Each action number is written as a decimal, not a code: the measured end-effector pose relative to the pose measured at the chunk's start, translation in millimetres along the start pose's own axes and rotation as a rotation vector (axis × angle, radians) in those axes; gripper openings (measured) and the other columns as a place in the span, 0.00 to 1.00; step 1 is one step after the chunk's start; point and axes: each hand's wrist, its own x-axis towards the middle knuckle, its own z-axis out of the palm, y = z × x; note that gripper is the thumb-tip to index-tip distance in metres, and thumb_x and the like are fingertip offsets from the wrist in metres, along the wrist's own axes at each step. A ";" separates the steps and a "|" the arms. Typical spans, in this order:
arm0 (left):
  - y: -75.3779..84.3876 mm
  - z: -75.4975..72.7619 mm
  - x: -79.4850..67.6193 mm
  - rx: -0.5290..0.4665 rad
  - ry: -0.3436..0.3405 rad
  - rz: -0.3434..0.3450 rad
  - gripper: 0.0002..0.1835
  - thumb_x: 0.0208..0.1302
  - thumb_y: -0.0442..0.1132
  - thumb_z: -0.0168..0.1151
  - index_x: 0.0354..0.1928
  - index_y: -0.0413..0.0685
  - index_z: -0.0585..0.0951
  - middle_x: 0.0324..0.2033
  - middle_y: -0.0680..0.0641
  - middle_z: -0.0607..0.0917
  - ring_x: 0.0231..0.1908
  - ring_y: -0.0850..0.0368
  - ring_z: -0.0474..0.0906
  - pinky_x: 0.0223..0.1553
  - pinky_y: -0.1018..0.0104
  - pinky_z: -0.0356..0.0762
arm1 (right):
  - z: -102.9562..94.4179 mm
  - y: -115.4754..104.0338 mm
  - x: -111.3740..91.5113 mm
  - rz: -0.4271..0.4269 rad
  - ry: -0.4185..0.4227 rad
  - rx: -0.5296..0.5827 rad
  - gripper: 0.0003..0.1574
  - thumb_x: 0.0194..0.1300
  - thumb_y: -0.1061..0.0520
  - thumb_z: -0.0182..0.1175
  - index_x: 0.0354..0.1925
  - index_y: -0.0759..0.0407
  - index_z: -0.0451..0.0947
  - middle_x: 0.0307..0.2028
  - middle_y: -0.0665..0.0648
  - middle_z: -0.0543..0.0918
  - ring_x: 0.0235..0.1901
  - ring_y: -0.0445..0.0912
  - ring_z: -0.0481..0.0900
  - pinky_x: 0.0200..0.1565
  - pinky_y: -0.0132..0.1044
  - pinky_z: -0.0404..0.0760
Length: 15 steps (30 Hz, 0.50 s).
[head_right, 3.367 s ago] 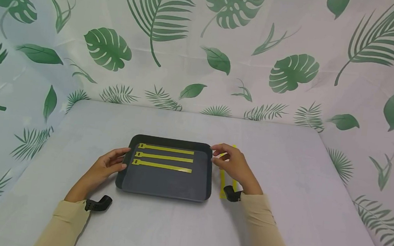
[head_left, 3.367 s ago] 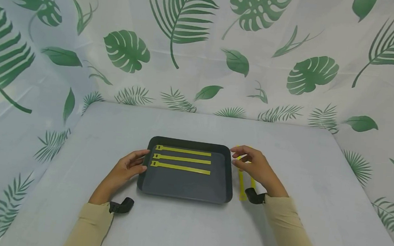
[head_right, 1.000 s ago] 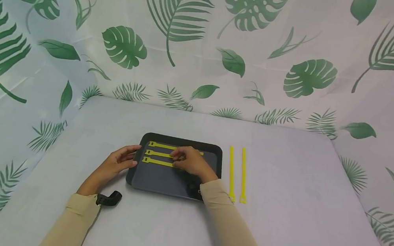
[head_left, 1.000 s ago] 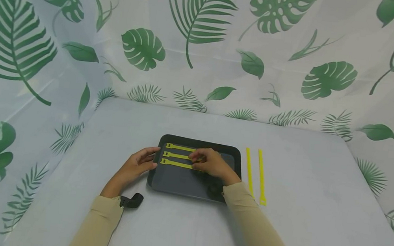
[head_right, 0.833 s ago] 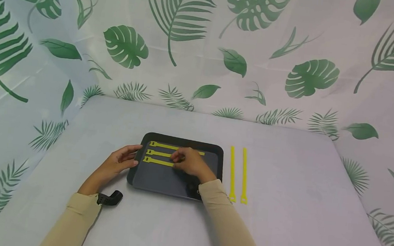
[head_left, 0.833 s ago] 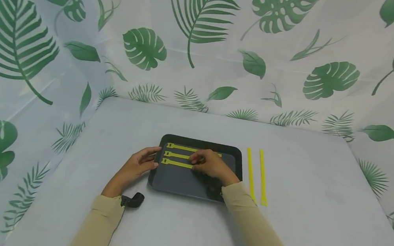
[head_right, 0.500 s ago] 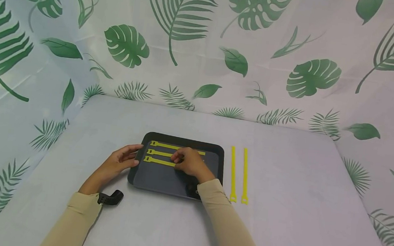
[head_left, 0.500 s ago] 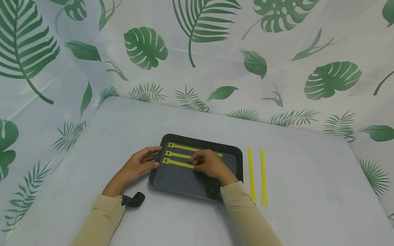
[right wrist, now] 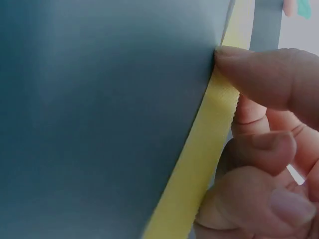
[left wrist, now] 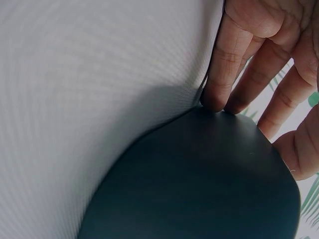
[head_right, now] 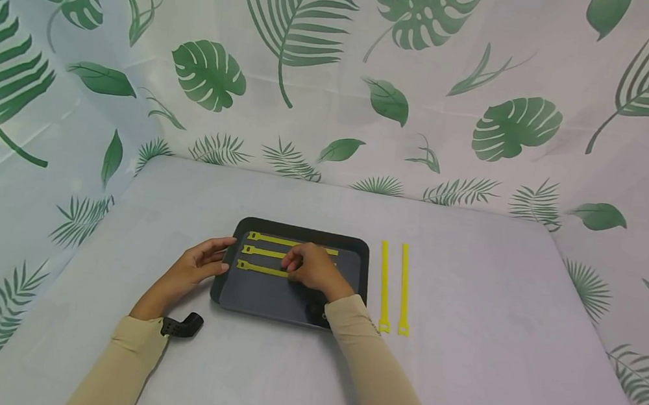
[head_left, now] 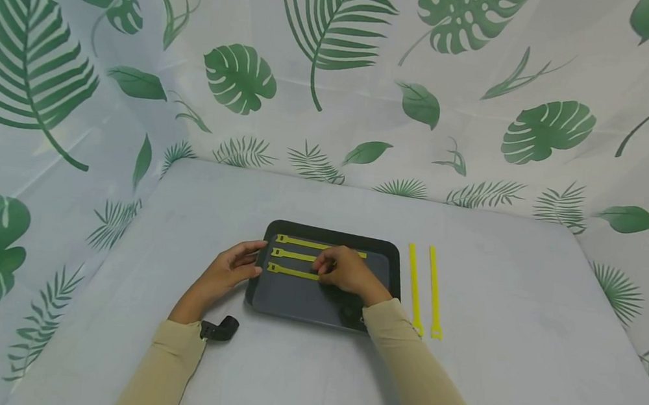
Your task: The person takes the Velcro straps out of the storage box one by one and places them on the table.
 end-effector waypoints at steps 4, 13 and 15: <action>0.3 0.3 -0.2 -0.004 -0.004 0.003 0.33 0.79 0.33 0.63 0.81 0.36 0.66 0.79 0.31 0.67 0.78 0.32 0.63 0.72 0.47 0.72 | -0.9 -1.2 -1.0 0.002 -0.015 -0.006 0.09 0.65 0.74 0.71 0.42 0.66 0.87 0.33 0.53 0.85 0.33 0.41 0.79 0.39 0.34 0.79; 0.3 -0.3 -0.7 -0.005 -0.008 0.012 0.34 0.79 0.33 0.63 0.81 0.36 0.66 0.79 0.31 0.67 0.78 0.32 0.63 0.71 0.51 0.74 | -10.7 -11.9 -10.4 -0.056 -0.014 -0.014 0.08 0.67 0.73 0.69 0.41 0.64 0.88 0.33 0.52 0.85 0.30 0.41 0.75 0.36 0.34 0.78; 0.2 -0.3 -0.6 0.000 -0.005 0.011 0.34 0.79 0.33 0.63 0.81 0.36 0.66 0.79 0.31 0.67 0.78 0.32 0.63 0.71 0.52 0.74 | -13.0 -14.6 -12.5 -0.076 -0.003 -0.034 0.08 0.68 0.73 0.68 0.42 0.63 0.88 0.34 0.52 0.86 0.30 0.41 0.76 0.36 0.34 0.79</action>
